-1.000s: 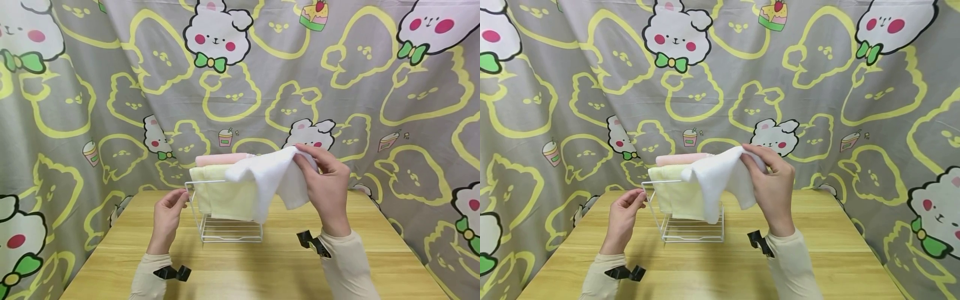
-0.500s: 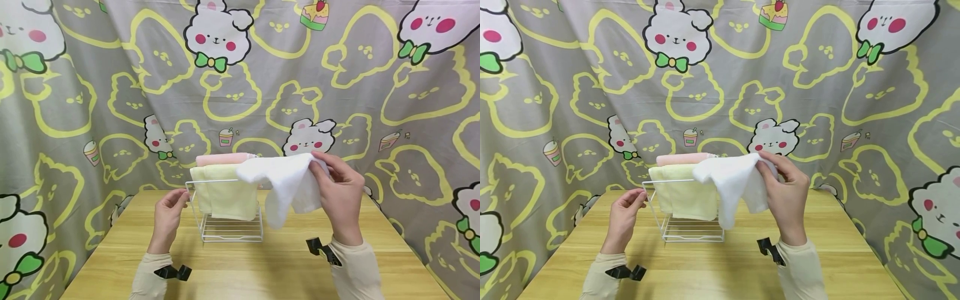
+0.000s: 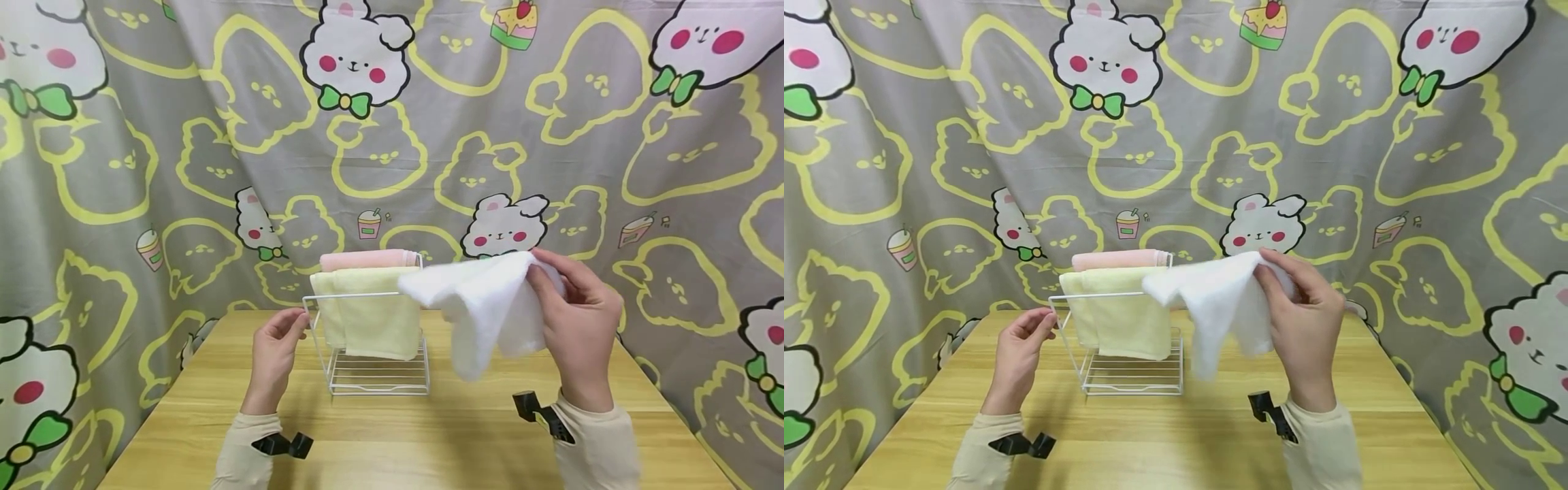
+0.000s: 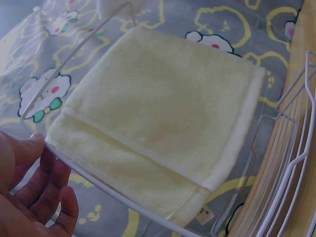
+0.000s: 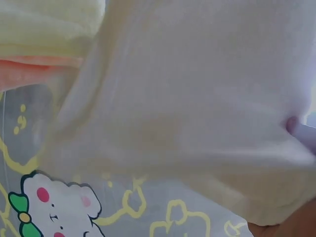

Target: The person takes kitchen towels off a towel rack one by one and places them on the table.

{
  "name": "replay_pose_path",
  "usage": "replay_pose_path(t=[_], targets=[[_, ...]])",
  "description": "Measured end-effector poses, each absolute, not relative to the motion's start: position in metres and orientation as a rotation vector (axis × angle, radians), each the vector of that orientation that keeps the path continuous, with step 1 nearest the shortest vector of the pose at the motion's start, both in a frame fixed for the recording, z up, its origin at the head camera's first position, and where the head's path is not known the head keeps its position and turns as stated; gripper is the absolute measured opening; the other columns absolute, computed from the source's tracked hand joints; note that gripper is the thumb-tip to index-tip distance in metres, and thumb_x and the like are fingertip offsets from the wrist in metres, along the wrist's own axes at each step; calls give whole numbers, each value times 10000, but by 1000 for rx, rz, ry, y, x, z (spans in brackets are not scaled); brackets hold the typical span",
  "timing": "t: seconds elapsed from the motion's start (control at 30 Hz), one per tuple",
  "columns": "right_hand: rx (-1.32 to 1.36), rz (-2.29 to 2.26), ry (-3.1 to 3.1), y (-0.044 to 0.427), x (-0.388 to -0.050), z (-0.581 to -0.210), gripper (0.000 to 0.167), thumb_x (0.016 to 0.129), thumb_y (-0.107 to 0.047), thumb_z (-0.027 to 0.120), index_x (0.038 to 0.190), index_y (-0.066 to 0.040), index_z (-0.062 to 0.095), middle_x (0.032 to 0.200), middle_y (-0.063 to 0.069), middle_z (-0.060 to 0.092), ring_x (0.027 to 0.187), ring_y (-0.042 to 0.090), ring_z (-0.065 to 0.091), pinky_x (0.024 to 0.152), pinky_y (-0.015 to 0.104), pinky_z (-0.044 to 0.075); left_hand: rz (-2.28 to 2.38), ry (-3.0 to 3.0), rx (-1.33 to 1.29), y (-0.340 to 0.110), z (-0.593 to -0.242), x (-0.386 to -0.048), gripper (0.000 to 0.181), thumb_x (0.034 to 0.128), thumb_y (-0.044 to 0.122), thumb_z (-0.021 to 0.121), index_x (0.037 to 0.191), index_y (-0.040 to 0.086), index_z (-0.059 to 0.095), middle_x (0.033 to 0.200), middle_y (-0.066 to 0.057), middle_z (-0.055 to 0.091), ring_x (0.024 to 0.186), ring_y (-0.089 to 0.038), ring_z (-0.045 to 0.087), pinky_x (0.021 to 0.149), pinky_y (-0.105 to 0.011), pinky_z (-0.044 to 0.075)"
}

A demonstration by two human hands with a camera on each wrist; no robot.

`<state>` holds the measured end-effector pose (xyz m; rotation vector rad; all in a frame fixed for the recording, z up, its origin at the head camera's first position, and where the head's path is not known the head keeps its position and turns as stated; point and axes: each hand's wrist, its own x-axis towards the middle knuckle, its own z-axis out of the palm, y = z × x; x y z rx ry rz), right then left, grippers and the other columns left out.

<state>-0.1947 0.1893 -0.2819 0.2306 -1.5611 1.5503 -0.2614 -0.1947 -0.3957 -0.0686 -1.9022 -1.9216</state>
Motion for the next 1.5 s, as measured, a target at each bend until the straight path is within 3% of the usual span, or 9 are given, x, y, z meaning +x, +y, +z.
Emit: replay_pose_path(t=[0.17, 0.3, 0.47, 0.93, 1.23, 1.5], targets=[[208, 1477, -1625, 193, -195, -286, 246, 840, 33, 809, 1083, 37, 772, 1000, -17, 773, 762, 78, 722, 681, 160, 583, -1919, -1911, -64, -195, -396, -260, 190, 959, 158, 737, 1064, 2, 717, 919, 29, 743, 845, -153, 653, 759, -252, 546], [192, 1412, -1697, 195, -195, -290, 238, 858, 16, 799, 1095, -3, 781, 1037, 18, 775, 787, 75, 726, 690, 169, 586, -1925, -1906, -63, -195, -396, -260, 193, 961, 163, 736, 1066, 2, 715, 897, 85, 734, 840, -139, 648, 762, -261, 548], [172, 1414, -1731, 198, -195, -297, 240, 860, -8, 807, 1098, -34, 790, 1054, 36, 776, 798, 94, 720, 679, 169, 585, -1923, -1901, -59, -195, -396, -260, 184, 959, 160, 737, 1059, 7, 716, 895, 74, 735, 833, -138, 646, 757, -265, 548], [148, 1472, -1825, 198, -204, -327, 215, 873, -46, 809, 1087, -68, 799, 1015, -102, 762, 874, 82, 706, 703, 148, 570, -1927, -1888, -66, -195, -396, -261, 154, 957, 140, 738, 1044, 14, 719, 875, 86, 732, 828, -147, 654, 743, -255, 548], [126, 1479, -1873, 195, -214, -343, 198, 884, -76, 806, 1082, -80, 802, 1111, 49, 762, 922, 58, 700, 723, 137, 564, -1941, -1870, -77, -194, -396, -262, 144, 955, 131, 738, 1039, 15, 724, 873, 82, 734, 818, -134, 651, 737, -252, 545], [117, 1440, -1915, 196, -224, -356, 185, 887, -118, 813, 1072, -124, 809, 1079, 31, 768, 809, 49, 687, 661, 144, 554, -1953, -1868, -84, -194, -396, -261, 145, 953, 136, 741, 1038, 20, 725, 880, 70, 735, 835, -173, 659, 736, -251, 545]])
